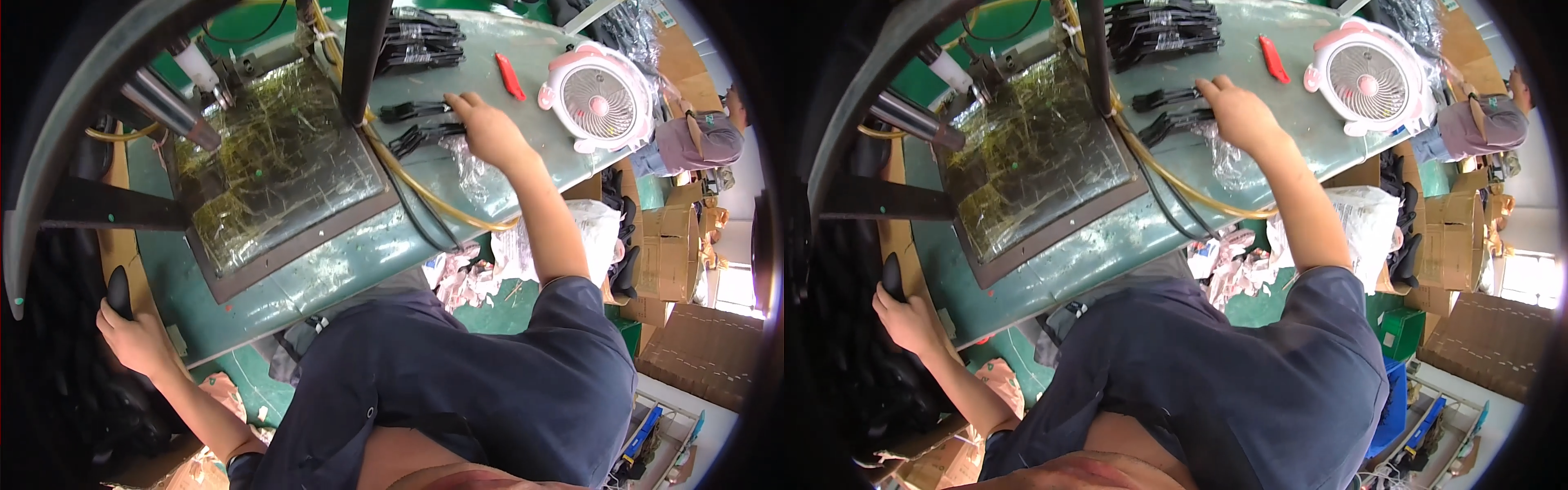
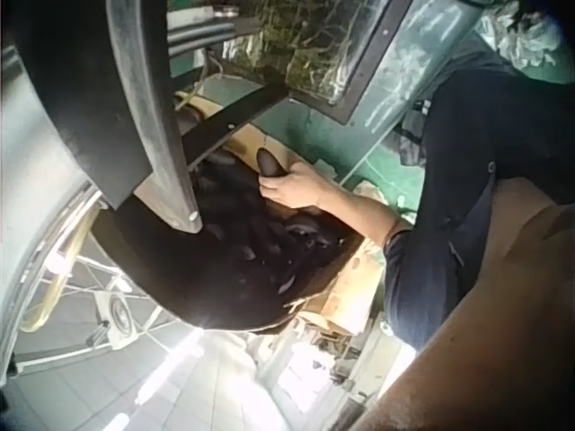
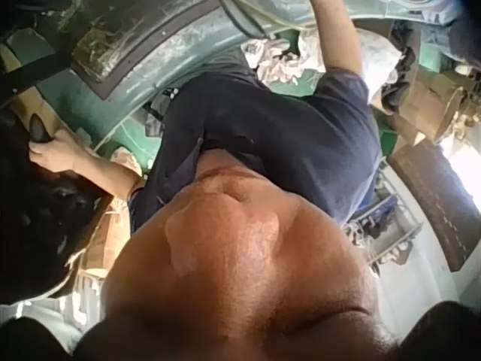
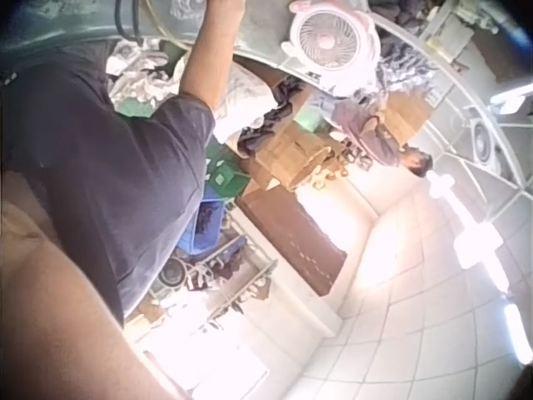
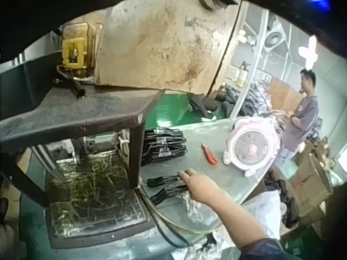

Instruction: Assembling bicycle seats by attaching the metal support frames to the padded seat bases using a pneumatic press machine.

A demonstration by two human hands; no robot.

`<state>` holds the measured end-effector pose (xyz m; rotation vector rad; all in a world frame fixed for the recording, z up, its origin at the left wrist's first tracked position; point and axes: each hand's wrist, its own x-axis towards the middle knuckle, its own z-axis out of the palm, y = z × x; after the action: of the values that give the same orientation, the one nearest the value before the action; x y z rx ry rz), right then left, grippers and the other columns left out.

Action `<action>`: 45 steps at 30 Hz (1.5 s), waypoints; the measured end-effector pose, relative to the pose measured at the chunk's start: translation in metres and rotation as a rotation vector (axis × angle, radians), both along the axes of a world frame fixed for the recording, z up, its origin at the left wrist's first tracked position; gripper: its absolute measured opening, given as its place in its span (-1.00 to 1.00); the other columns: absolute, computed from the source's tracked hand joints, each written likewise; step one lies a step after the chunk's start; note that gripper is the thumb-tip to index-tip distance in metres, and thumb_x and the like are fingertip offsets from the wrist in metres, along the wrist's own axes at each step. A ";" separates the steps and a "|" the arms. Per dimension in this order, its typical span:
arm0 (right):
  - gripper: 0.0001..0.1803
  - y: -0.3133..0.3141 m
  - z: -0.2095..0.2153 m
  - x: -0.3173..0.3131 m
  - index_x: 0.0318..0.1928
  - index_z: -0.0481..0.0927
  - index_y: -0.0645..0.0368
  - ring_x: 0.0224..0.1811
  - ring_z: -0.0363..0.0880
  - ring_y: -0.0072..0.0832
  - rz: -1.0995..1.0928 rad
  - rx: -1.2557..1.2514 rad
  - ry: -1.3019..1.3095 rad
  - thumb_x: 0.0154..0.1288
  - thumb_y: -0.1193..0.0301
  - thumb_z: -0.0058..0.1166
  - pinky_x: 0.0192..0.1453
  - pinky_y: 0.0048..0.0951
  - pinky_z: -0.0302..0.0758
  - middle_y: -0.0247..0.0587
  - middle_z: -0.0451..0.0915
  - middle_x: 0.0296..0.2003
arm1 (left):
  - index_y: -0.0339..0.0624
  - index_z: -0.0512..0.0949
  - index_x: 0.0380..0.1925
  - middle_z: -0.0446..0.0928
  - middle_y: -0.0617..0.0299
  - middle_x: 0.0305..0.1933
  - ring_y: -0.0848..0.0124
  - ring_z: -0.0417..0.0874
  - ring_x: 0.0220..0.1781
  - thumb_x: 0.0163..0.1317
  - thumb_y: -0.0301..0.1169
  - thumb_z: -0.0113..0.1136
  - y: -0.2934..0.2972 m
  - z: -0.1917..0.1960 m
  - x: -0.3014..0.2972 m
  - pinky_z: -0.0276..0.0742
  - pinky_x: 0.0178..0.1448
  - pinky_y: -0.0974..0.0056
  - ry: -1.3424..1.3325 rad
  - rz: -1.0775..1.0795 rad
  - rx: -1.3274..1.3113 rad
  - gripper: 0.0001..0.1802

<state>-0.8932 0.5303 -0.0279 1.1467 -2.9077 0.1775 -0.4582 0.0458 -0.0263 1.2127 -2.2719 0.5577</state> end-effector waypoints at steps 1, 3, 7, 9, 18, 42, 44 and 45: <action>-0.24 0.005 0.000 -0.003 0.49 0.49 0.12 0.11 0.73 0.15 0.022 0.000 0.034 0.23 0.69 0.21 0.19 0.10 0.68 0.11 0.62 0.18 | -0.15 0.59 0.31 0.63 0.09 0.33 -0.05 0.70 0.30 0.25 -0.46 0.22 0.021 0.014 -0.009 0.65 0.31 -0.04 -0.017 -0.006 0.005 -0.44; -0.27 0.004 0.010 -0.006 0.43 0.52 0.14 0.15 0.70 0.12 -0.029 0.100 0.018 0.21 0.67 0.25 0.22 0.07 0.66 0.06 0.61 0.14 | -0.11 0.61 0.29 0.64 0.07 0.32 -0.10 0.72 0.26 0.22 -0.56 0.21 0.052 0.040 -0.027 0.67 0.23 -0.07 0.121 -0.123 0.223 -0.43; -0.31 0.003 0.026 -0.012 0.36 0.58 0.14 0.17 0.67 0.08 0.136 -0.038 0.129 0.17 0.70 0.25 0.25 0.01 0.63 0.01 0.60 0.11 | -0.15 0.69 0.15 0.75 -0.10 0.06 -0.16 0.77 0.15 -0.04 -0.80 0.03 0.101 0.072 -0.073 0.68 0.21 -0.04 -0.032 -0.683 0.553 -0.31; -0.28 0.002 0.035 -0.013 0.36 0.57 0.16 0.19 0.64 0.07 0.178 0.033 0.014 0.11 0.71 0.30 0.27 -0.04 0.62 0.00 0.59 0.09 | -0.15 0.68 0.02 0.76 -0.09 0.00 -0.18 0.76 0.07 0.01 -0.74 0.09 0.128 0.081 -0.114 0.68 0.14 -0.11 -0.210 -1.009 0.707 -0.47; 0.00 0.020 0.006 -0.019 0.63 0.32 0.07 0.18 0.65 0.16 0.102 0.120 -0.010 0.11 0.77 0.13 0.24 0.07 0.61 0.12 0.63 0.19 | -0.22 0.67 0.00 0.73 -0.03 0.05 -0.10 0.69 0.24 0.24 -0.45 0.37 0.112 0.056 -0.153 0.55 0.34 -0.15 -0.314 -1.156 0.488 -0.68; -0.40 -0.076 0.018 0.156 0.30 0.76 0.15 -0.43 0.27 -0.72 0.387 -0.750 -0.783 0.22 0.49 0.59 -0.32 -0.58 0.24 -0.56 0.29 -0.47 | -0.31 0.70 0.10 0.71 0.11 0.12 0.28 0.70 0.17 0.52 -0.37 0.41 0.117 -0.052 -0.099 0.57 0.29 0.25 0.707 -0.917 0.878 -0.72; -0.69 -0.103 0.001 0.174 0.09 0.88 0.12 -0.53 0.40 -0.56 0.445 -0.811 -0.595 0.35 0.46 0.50 -0.43 -0.43 0.36 -0.36 0.41 -0.56 | -0.33 0.70 0.10 0.72 0.15 0.12 0.37 0.68 0.13 0.60 -0.37 0.31 0.123 -0.056 -0.095 0.55 0.26 0.30 0.807 -0.887 0.932 -0.74; -0.69 -0.110 -0.006 0.179 0.09 0.88 0.12 -0.53 0.40 -0.56 0.443 -0.810 -0.602 0.35 0.46 0.50 -0.43 -0.43 0.36 -0.36 0.41 -0.56 | -0.35 0.71 0.10 0.72 0.18 0.11 0.45 0.66 0.08 0.68 -0.37 0.21 0.127 -0.058 -0.096 0.54 0.22 0.35 0.914 -0.866 0.976 -0.74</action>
<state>-0.7139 0.4204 -0.0336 1.6807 -2.3851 1.7573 -0.5542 0.1726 -0.0839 0.4576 -1.8792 -1.2705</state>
